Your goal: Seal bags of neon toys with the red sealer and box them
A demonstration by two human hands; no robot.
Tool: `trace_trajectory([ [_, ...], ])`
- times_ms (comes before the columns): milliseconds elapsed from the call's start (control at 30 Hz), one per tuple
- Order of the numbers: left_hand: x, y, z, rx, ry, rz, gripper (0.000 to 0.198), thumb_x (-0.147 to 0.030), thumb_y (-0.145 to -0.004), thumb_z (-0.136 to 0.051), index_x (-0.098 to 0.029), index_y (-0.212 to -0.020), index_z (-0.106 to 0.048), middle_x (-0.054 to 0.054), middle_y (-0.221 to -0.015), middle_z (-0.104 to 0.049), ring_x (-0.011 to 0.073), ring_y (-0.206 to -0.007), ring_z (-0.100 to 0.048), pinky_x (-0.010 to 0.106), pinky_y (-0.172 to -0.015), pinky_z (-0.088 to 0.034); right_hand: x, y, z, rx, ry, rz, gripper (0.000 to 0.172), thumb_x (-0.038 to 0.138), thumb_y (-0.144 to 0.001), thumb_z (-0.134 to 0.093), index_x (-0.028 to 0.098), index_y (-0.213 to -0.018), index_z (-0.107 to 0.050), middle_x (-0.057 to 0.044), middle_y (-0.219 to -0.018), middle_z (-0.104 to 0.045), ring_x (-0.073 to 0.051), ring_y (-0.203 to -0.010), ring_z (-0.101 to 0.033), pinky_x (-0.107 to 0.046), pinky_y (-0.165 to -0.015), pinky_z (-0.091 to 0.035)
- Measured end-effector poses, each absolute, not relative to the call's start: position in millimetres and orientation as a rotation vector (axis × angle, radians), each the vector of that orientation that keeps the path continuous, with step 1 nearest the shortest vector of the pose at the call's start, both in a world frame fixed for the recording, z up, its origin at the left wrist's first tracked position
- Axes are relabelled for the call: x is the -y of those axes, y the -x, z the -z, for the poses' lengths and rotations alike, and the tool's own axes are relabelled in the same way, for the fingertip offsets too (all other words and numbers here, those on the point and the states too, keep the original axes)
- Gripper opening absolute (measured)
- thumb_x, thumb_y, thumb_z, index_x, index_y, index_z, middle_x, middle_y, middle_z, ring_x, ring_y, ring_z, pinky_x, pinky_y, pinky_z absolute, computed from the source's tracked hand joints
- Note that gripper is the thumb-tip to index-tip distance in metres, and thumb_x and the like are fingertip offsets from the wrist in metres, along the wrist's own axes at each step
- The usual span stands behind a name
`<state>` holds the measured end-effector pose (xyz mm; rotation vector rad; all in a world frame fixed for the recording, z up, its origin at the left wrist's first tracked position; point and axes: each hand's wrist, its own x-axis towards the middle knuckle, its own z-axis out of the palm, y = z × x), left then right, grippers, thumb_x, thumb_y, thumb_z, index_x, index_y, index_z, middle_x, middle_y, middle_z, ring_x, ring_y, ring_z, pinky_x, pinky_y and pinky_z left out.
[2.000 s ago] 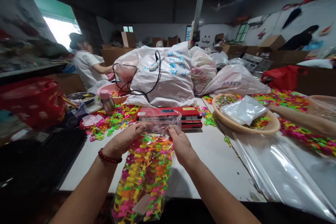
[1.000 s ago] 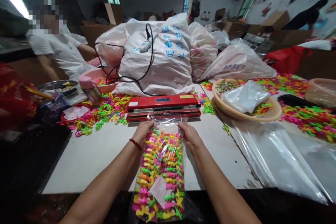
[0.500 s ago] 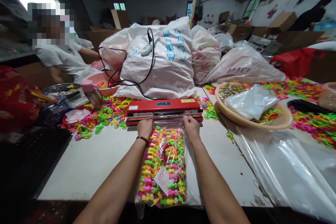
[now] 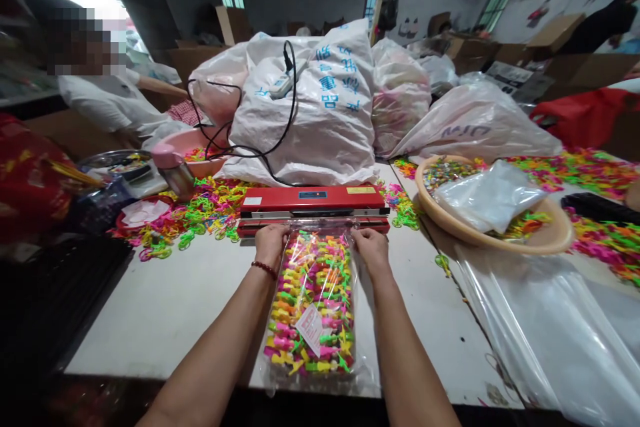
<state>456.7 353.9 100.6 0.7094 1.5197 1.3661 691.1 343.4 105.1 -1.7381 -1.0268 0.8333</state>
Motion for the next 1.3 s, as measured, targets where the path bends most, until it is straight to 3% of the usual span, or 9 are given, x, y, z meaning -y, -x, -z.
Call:
trace_trajectory([
  [233, -367, -465, -97, -1.466, -0.391, -1.564, 0.014, -0.022, -0.064, -0.061, -0.018, -0.062, -0.048, -0.004, -0.046, -0.048, 0.0100, -0.043, -0.045, 0.020, -0.044, -0.036, -367, -683, -113, 1.133, 2.039, -0.425, 0.024, 0.035, -0.075, -0.061, 0.019, -0.057, -0.055, -0.002, -0.063, -0.061, -0.019, -0.065, -0.054, -0.028, -0.064, -0.035],
  [433, -346, -449, -104, -1.510, -0.589, -1.456, 0.012, -0.028, -0.075, -0.051, -0.019, -0.083, -0.051, 0.001, -0.065, -0.062, 0.0114, -0.041, -0.047, 0.021, -0.041, -0.036, -361, -678, -136, 1.312, 1.844, -0.285, 0.017, 0.033, -0.076, -0.060, 0.019, -0.086, -0.060, -0.003, -0.076, -0.063, -0.020, -0.069, -0.055, -0.028, -0.064, -0.036],
  [600, -348, -427, -138, -1.782, -1.204, -1.466, 0.013, -0.026, -0.079, -0.053, -0.020, -0.088, -0.060, 0.004, -0.084, -0.067, 0.0153, -0.069, -0.060, 0.026, -0.065, -0.047, -375, -665, -169, 1.798, 1.445, -0.497, 0.015, 0.033, -0.078, -0.061, 0.018, -0.077, -0.067, -0.001, -0.077, -0.065, -0.017, -0.072, -0.058, -0.026, -0.068, -0.039],
  [667, -360, -421, -155, -1.857, -1.497, -1.319, 0.011, -0.022, -0.077, -0.057, -0.017, -0.084, -0.064, 0.007, -0.090, -0.067, 0.0187, -0.083, -0.061, 0.028, -0.079, -0.046, -383, -662, -177, 1.951, 1.587, -0.544, 0.011, 0.027, -0.076, -0.065, 0.018, -0.072, -0.067, 0.000, -0.067, -0.062, -0.016, -0.066, -0.056, -0.026, -0.063, -0.037],
  [767, -383, -421, -176, -1.967, -1.771, -0.843, 0.012, -0.023, -0.074, -0.063, -0.014, -0.079, -0.069, 0.013, -0.088, -0.068, 0.0249, -0.089, -0.062, 0.032, -0.082, -0.045, -393, -660, -183, 2.085, 1.794, -0.580, 0.010, 0.026, -0.078, -0.068, 0.017, -0.073, -0.070, 0.000, -0.062, -0.061, -0.016, -0.062, -0.054, -0.025, -0.058, -0.034],
  [933, -412, -438, -189, -2.050, -1.956, -0.169, 0.042, -0.044, -0.071, -0.071, -0.011, -0.097, -0.071, 0.019, -0.099, -0.067, 0.0300, -0.100, -0.062, 0.032, -0.082, -0.048, -398, -655, -192, 2.305, 1.861, -0.567, 0.015, 0.024, -0.085, -0.063, 0.013, -0.078, -0.072, -0.003, -0.067, -0.064, -0.014, -0.066, -0.056, -0.023, -0.057, -0.033],
  [1000, -421, -445, -186, -1.958, -2.083, -0.075, 0.040, -0.044, -0.074, -0.068, -0.013, -0.098, -0.072, 0.017, -0.101, -0.068, 0.0280, -0.100, -0.062, 0.030, -0.083, -0.048, -398, -652, -197, 2.344, 1.906, -0.554, 0.015, 0.022, -0.085, -0.063, 0.012, -0.079, -0.072, -0.003, -0.068, -0.064, -0.014, -0.066, -0.056, -0.022, -0.057, -0.032],
  [1100, -426, -452, -183, -1.856, -2.192, -0.006, 0.026, -0.029, -0.078, -0.061, -0.013, -0.094, -0.073, 0.015, -0.097, -0.069, 0.0257, -0.095, -0.064, 0.028, -0.082, -0.049, -398, -649, -202, 2.376, 1.933, -0.551, 0.014, 0.020, -0.085, -0.063, 0.012, -0.079, -0.073, -0.003, -0.068, -0.064, -0.014, -0.067, -0.056, -0.021, -0.055, -0.032],
  [1300, -415, -456, -188, -1.830, -2.403, -0.106, 0.031, -0.016, -0.079, -0.047, -0.010, -0.097, -0.071, 0.017, -0.098, -0.067, 0.0292, -0.098, -0.063, 0.033, -0.080, -0.049, -399, -650, -201, 2.359, 1.938, -0.562, 0.012, 0.021, -0.083, -0.065, 0.013, -0.081, -0.073, -0.002, -0.068, -0.064, -0.013, -0.067, -0.056, -0.021, -0.055, -0.034],
])
